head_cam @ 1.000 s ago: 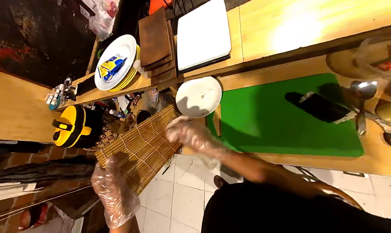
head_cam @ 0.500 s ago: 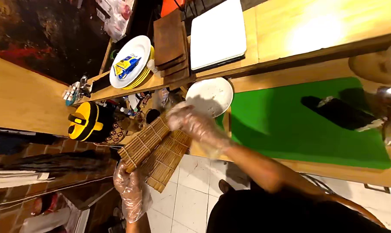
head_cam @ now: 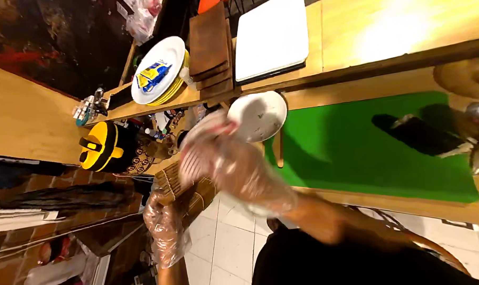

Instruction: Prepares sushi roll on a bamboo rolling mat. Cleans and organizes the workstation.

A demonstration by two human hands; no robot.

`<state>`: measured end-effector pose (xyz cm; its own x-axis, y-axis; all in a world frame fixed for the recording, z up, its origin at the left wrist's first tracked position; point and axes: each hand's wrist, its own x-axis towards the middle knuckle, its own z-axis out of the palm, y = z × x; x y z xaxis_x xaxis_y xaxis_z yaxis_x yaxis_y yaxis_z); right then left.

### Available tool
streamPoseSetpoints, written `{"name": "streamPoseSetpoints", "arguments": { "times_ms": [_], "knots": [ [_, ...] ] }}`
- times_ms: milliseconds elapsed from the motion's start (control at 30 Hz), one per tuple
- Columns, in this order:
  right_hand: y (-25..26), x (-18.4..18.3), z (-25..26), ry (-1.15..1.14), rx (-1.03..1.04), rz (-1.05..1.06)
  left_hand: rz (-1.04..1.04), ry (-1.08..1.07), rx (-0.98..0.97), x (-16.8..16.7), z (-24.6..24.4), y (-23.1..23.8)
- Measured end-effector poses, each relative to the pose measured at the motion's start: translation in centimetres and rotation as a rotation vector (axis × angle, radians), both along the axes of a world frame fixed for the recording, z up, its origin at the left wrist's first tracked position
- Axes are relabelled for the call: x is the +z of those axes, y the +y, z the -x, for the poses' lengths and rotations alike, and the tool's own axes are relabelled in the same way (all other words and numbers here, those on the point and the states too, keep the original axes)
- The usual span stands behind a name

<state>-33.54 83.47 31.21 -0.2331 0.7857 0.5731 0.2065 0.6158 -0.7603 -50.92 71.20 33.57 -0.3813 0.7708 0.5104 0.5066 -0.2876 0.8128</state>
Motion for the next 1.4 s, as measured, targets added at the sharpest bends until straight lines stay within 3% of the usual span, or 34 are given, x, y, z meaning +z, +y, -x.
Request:
{"name": "streamPoseSetpoints", "arguments": {
  "times_ms": [100,167,267,333,400,467,567,667,700,767,800,867,933,967,1033,1067,1133,1200,1300,1400],
  "knots": [
    [0.5,-2.8,-0.1,0.054,0.189,0.107,0.006,-0.010,-0.026,0.2,-0.3,0.8],
    [3.8,-6.0,-2.1,0.024,0.076,0.211,0.001,-0.016,0.005,0.2,-0.1,0.4],
    [3.2,-3.2,-2.2,-0.064,-0.093,0.121,0.040,-0.060,0.002,0.1,0.0,0.8],
    [0.4,-2.4,-1.0,-0.035,0.081,0.013,0.047,-0.094,-0.066,-0.2,0.2,0.8],
    [1.7,-4.7,-1.4,0.064,0.227,0.113,0.016,-0.015,-0.100,0.6,0.6,0.7],
    [4.9,-8.1,-3.4,0.010,0.122,0.223,-0.040,0.103,-0.122,1.3,1.6,-0.1],
    [4.6,-3.6,-4.1,-0.066,-0.080,0.174,-0.063,0.190,-0.230,1.7,2.6,0.1],
    [-0.3,0.3,-1.2,0.074,0.199,-0.109,-0.033,0.179,-0.294,1.7,2.1,0.6],
    [-0.6,0.2,-1.0,0.105,0.347,-0.105,-0.042,0.199,-0.300,1.9,2.2,0.8],
    [1.5,-2.8,-2.1,0.037,0.564,0.121,-0.048,0.282,-0.295,2.7,3.2,0.4],
    [3.6,-4.9,-3.4,-0.121,0.553,0.222,-0.060,0.281,-0.278,2.8,3.9,0.0],
    [5.8,-6.4,-5.1,-0.340,0.318,0.250,-0.078,0.229,-0.255,2.7,5.2,-0.9],
    [4.8,-3.8,-4.5,-0.229,0.114,0.128,-0.069,0.158,-0.221,2.4,4.9,-0.6],
    [3.0,-1.7,-3.4,-0.109,0.121,0.051,-0.056,0.134,-0.226,2.3,4.5,-0.2],
    [0.8,1.0,-0.9,0.091,0.326,-0.110,-0.063,0.061,-0.248,2.0,4.1,1.2],
    [0.3,0.4,-0.5,0.118,0.450,-0.131,-0.068,0.057,-0.246,2.1,4.4,1.6],
    [1.8,-3.9,-2.0,0.081,0.551,0.012,-0.036,0.148,-0.130,2.7,5.3,1.5],
    [4.2,-8.1,-4.7,-0.151,0.309,0.094,0.014,0.148,0.053,2.9,5.1,0.4],
    [2.1,-4.2,-3.3,-0.094,-0.003,0.070,0.222,0.112,0.424,3.3,1.5,1.4],
    [-2.9,-1.6,0.4,0.099,0.270,-0.030,0.442,0.185,0.594,3.8,-1.1,3.0]
  ]
}}
